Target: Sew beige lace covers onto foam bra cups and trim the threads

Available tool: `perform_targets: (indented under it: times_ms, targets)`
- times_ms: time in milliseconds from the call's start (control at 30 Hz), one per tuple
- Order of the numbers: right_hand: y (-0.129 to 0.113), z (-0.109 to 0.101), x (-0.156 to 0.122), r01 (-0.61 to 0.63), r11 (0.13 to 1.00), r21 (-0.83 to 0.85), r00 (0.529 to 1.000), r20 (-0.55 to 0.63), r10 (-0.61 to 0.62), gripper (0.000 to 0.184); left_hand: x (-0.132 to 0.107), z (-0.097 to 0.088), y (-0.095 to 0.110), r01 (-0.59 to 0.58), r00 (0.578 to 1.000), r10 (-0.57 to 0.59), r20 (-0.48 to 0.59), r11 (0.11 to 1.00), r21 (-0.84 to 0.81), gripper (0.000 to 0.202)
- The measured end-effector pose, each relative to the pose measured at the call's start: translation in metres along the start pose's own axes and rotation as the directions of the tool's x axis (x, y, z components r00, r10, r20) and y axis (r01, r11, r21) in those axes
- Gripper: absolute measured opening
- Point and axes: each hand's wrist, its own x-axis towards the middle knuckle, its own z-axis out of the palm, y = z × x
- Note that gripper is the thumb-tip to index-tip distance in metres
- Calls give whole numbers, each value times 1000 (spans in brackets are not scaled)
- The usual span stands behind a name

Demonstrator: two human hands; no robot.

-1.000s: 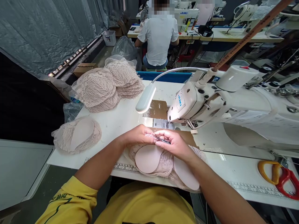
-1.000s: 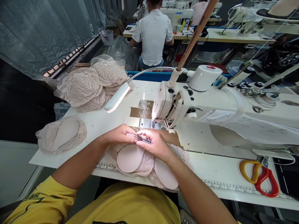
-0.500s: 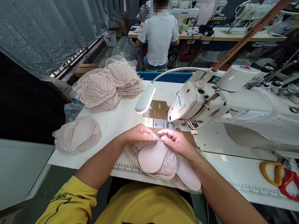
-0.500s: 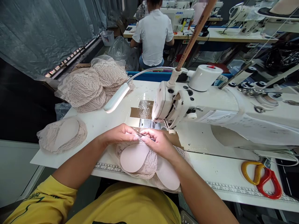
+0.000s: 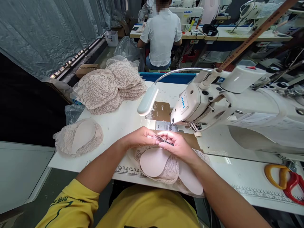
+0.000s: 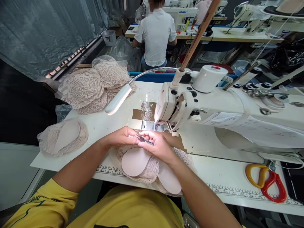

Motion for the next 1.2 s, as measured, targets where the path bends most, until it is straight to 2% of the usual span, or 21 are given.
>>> perform_targets:
  times_ms: [167, 267, 433, 667, 967, 1200]
  targets:
    - [0, -2, 2, -142, 988, 61, 990, -14, 143, 24, -2, -15, 0, 98, 995, -98, -21, 995, -24, 27]
    - [3, -7, 1, -209, 971, 114, 977, -15, 212, 25, -5, -23, 1, 122, 990, -126, -66, 991, -60, 27]
    - [6, -9, -2, -247, 959, 140, 968, 1, 249, 25, -4, -22, 0, 114, 982, -119, -150, 993, -39, 30]
    - [1, -8, -4, -221, 963, 153, 975, 6, 222, 23, 5, -10, -3, -10, 980, 17, -196, 999, 40, 31]
    - [-2, -5, -3, -151, 980, 128, 988, 2, 152, 29, 6, -2, -6, 14, 989, -30, -146, 994, -111, 32]
    - [14, -13, -2, -16, 1000, 1, 999, -32, 16, 37, 2, 0, 0, 15, 996, -21, -86, 997, -69, 30]
